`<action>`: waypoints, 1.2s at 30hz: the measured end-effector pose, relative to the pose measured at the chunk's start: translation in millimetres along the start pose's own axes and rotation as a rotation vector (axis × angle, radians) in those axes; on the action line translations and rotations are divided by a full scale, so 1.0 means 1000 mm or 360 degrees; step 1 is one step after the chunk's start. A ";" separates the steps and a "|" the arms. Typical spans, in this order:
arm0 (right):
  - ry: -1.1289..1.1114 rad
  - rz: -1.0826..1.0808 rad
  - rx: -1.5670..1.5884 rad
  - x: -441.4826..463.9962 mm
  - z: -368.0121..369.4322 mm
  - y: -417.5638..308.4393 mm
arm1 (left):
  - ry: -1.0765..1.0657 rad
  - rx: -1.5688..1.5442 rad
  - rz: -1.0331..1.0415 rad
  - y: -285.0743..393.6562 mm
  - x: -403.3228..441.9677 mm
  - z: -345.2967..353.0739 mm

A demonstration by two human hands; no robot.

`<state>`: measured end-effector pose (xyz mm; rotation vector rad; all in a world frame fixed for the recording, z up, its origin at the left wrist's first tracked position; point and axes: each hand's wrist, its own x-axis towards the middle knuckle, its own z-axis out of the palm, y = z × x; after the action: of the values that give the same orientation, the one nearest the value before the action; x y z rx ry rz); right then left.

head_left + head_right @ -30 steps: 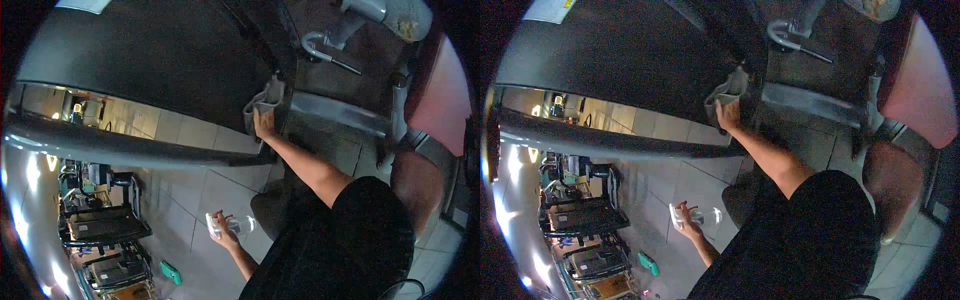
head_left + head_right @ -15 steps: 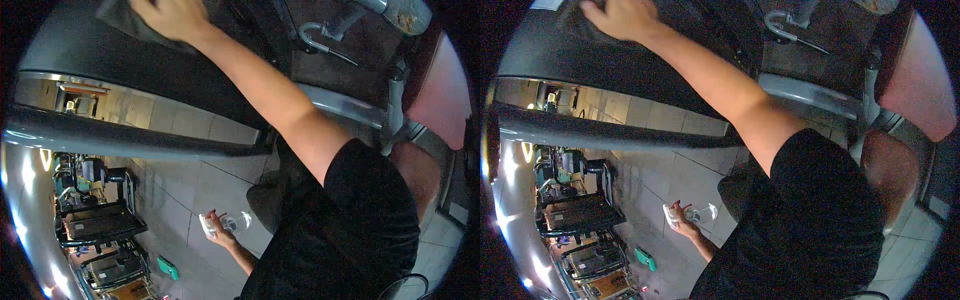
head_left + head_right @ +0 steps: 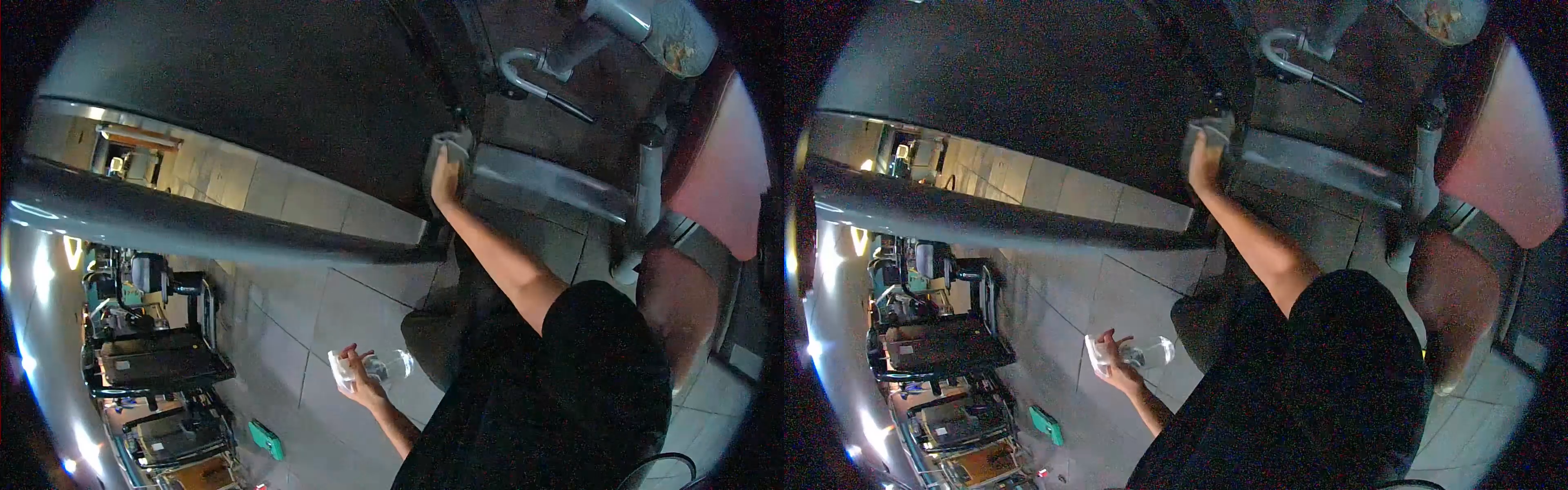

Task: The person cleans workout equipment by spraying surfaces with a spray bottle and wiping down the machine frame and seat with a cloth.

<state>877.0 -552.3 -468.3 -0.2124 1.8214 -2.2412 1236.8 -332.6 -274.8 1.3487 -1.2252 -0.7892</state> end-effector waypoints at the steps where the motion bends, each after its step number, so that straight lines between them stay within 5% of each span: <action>1: 0.0175 -0.0232 0.0158 -0.004 0.016 -0.078 | -0.0010 -0.0028 0.0004 -0.004 0.003 0.000; 3: -0.0484 -0.0187 0.0113 -0.001 0.015 -0.240 | -0.0019 -0.0041 -0.0027 -0.008 0.004 -0.006; 4: -0.0360 -0.0515 0.0041 0.005 0.044 -0.274 | -0.0062 0.0063 -0.0028 -0.007 0.006 -0.010; 5: 0.0154 -0.1640 -0.0771 0.020 0.067 -0.310 | -0.0114 0.0163 -0.0022 -0.007 0.006 -0.011; 6: -0.0872 -0.1424 -0.0852 0.022 0.040 -0.393 | -0.0129 0.0171 -0.0036 -0.008 0.003 -0.011; 8: 0.0000 -0.2175 0.0201 0.048 0.086 -0.436 | 0.0004 0.0141 0.0056 -0.012 0.003 -0.008; 9: 0.0001 -0.2167 0.0194 0.051 0.083 -0.434 | -0.0001 0.0149 0.0052 -0.015 0.004 -0.008; 14: -0.0225 -0.1814 0.0291 0.059 0.051 -0.364 | 0.0054 0.0102 0.0017 -0.027 0.004 -0.012; 15: -0.0394 -0.1444 0.0214 0.067 0.052 -0.331 | 0.0032 0.0158 -0.0033 -0.026 0.004 -0.015; 16: -0.0011 -0.1266 0.0286 0.066 0.062 -0.282 | 0.0029 0.0171 -0.0044 -0.028 0.006 -0.020; 19: 0.0017 -0.1295 -0.0404 0.079 0.049 -0.123 | -0.0055 0.0155 0.0002 -0.025 0.009 -0.024; 20: -0.0227 -0.0881 -0.0180 0.049 0.015 -0.142 | -0.0086 0.0160 -0.0008 -0.016 0.010 -0.017; 21: -0.0233 -0.1039 -0.0585 0.049 0.005 -0.081 | -0.0120 0.0170 -0.0015 -0.007 0.008 -0.013; 22: 0.0004 -0.0549 -0.0375 0.044 0.010 -0.021 | -0.0121 0.0187 -0.0010 0.000 0.008 -0.009; 23: 0.0089 -0.1342 -0.0858 0.029 -0.010 0.037 | -0.0141 0.0194 0.0051 0.006 0.007 -0.004; 24: -0.0163 -0.0077 -0.0337 -0.003 -0.025 -0.011 | -0.0164 0.0196 0.0113 0.008 0.006 -0.003; 26: -0.0073 -0.0415 -0.0639 -0.032 -0.017 0.025 | -0.0156 0.0102 0.0132 0.001 0.005 -0.003; 28: -0.0006 0.0085 0.0169 -0.068 0.010 -0.064 | -0.0189 0.0048 0.0086 -0.002 0.007 -0.006; 29: -0.0527 -0.0010 -0.0046 -0.081 0.017 -0.097 | -0.0193 0.0059 0.0081 -0.003 0.008 -0.005; 30: -0.0388 0.0187 -0.0028 -0.104 0.020 -0.198 | -0.0149 0.0027 0.0063 -0.002 0.007 -0.002; 32: -0.0319 -0.1455 -0.0302 -0.107 0.065 -0.251 | -0.0128 0.0017 0.0022 -0.001 0.005 -0.005; 34: -0.0459 -0.1975 -0.0206 -0.091 0.064 -0.323 | -0.0109 0.0081 0.0025 -0.006 0.007 -0.011; 36: -0.0311 -0.2052 -0.0338 -0.088 0.077 -0.303 | -0.0109 0.0096 0.0028 -0.016 0.007 -0.019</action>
<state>952.1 -542.9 -152.9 -2.0416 2.0458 -2.4356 1260.0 -336.6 -285.3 1.3671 -1.3221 -0.7971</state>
